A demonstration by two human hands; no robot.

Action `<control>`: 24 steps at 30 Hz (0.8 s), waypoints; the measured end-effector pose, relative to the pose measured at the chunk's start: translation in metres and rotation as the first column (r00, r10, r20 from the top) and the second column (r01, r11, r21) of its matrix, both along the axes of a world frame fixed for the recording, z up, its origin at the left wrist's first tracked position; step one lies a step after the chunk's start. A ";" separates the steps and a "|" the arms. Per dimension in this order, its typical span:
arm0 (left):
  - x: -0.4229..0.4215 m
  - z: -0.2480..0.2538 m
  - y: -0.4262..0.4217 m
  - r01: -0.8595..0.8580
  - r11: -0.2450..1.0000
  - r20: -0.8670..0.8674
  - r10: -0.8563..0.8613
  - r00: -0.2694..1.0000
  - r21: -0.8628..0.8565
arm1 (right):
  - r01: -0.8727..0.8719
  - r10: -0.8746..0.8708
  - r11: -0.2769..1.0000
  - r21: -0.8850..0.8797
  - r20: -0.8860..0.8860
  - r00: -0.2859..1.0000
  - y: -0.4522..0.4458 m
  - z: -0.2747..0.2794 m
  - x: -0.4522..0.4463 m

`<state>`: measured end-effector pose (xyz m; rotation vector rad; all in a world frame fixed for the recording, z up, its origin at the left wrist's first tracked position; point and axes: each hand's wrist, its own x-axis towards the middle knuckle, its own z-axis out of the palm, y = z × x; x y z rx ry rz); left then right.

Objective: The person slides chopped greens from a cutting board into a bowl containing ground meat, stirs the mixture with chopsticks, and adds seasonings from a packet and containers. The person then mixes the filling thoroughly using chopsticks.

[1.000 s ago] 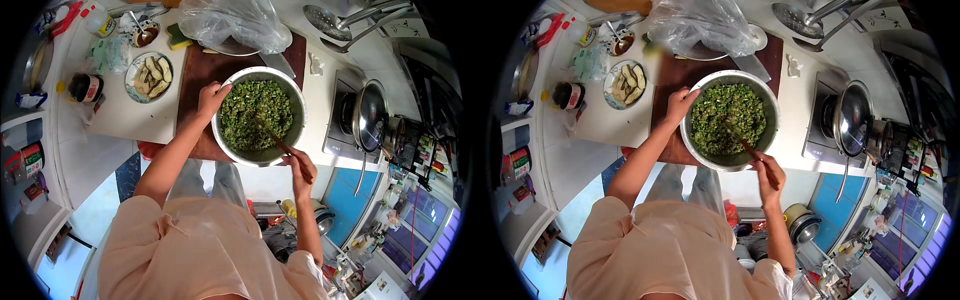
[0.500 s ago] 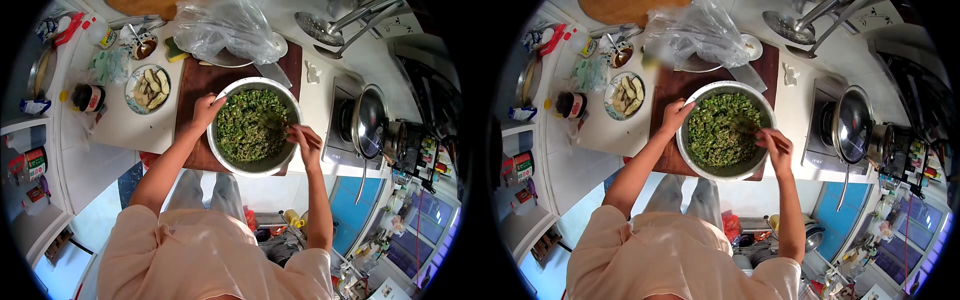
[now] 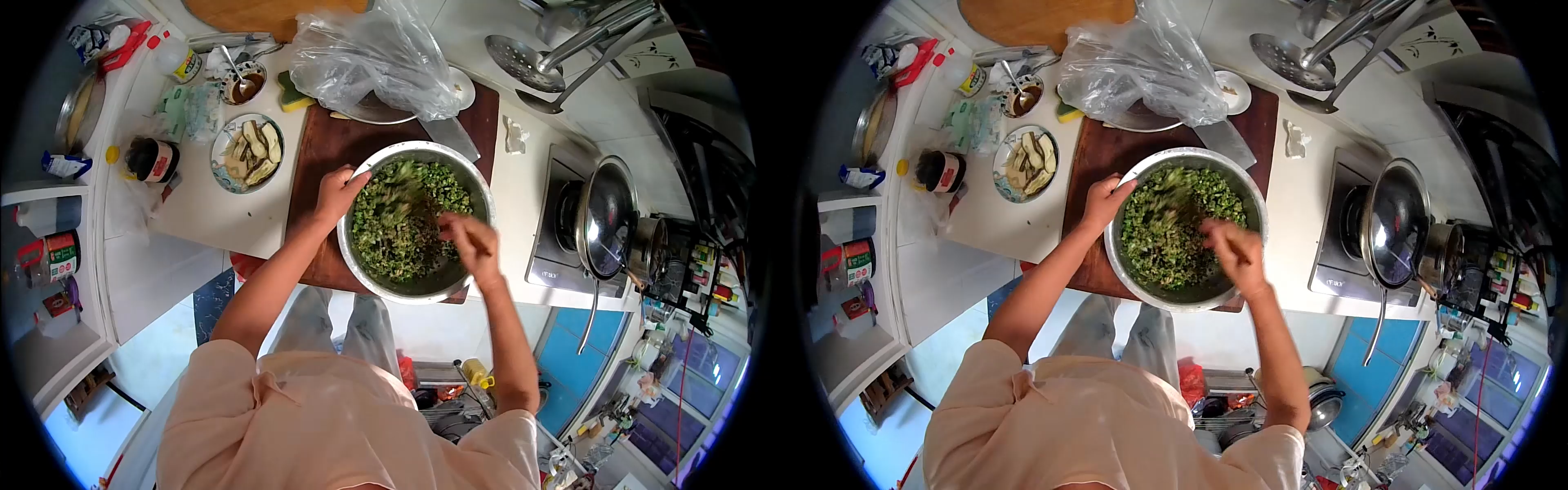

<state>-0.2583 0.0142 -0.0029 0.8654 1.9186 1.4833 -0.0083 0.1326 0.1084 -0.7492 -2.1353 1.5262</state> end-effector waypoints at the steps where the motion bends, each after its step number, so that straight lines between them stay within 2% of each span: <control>1: -0.001 0.002 0.000 0.001 1.000 -0.001 -0.001 1.000 0.004 | 0.077 -0.071 0.993 -0.093 0.063 0.995 0.014 0.008 0.005; 2: -0.001 0.006 0.001 0.004 1.000 0.002 -0.004 1.000 0.008 | 0.075 -0.073 0.997 -0.027 0.053 0.996 0.030 0.019 0.014; 3: 0.000 0.010 0.001 0.007 1.000 0.008 -0.007 1.000 0.014 | 0.157 -0.154 0.987 -0.040 0.067 0.986 0.039 0.024 0.027; 5: 0.001 0.009 0.000 0.001 1.000 0.018 -0.001 1.000 -0.004 | 0.169 -0.188 0.982 0.087 0.284 0.940 0.044 0.035 0.064; 7: 0.003 -0.002 0.001 -0.037 0.999 0.040 0.036 0.999 0.031 | 0.153 -0.154 0.988 0.028 0.307 0.939 0.021 0.030 0.099; 9: 0.005 0.000 0.001 -0.051 0.998 0.053 0.049 0.997 0.033 | 0.137 -0.103 0.971 -0.198 0.172 0.980 -0.018 0.026 0.096; 11: 0.006 0.008 0.002 -0.063 0.997 0.077 0.060 0.995 0.034 | 0.062 -0.011 0.937 -0.342 0.148 0.989 -0.050 0.020 0.061; 13: 0.006 0.006 0.003 -0.050 0.997 0.059 0.047 0.997 0.057 | -0.045 0.061 0.981 -0.188 0.077 0.995 -0.046 0.006 0.020; 15: 0.004 0.004 0.001 -0.039 0.998 0.034 0.037 0.999 0.046 | -0.061 0.061 0.998 -0.009 0.056 0.997 -0.009 -0.008 -0.003; 16: 0.004 0.004 0.001 -0.034 0.999 0.021 0.034 0.999 0.029 | 0.099 -0.108 0.978 -0.182 -0.042 0.993 0.002 -0.011 -0.005; 17: 0.003 0.004 0.002 -0.033 0.999 0.010 0.033 0.999 0.017 | 0.215 -0.220 0.950 -0.228 0.004 0.976 0.013 -0.006 0.004; 19: 0.002 0.005 0.001 -0.020 1.000 0.034 0.019 0.999 0.015 | 0.307 -0.287 0.943 -0.127 0.153 0.946 0.009 0.010 0.042; 21: 0.002 0.006 0.001 -0.028 0.999 0.039 0.027 0.999 0.022 | 0.223 -0.217 0.975 0.010 0.269 0.938 -0.016 0.011 0.086; 23: 0.005 0.007 0.001 -0.050 0.998 0.014 0.050 0.999 0.034 | 0.105 -0.087 0.991 -0.082 0.194 0.977 -0.049 0.016 0.082; 24: 0.004 0.006 0.001 -0.051 0.998 0.013 0.051 0.999 0.033 | 0.076 -0.061 0.994 -0.073 0.186 0.981 -0.060 0.017 0.064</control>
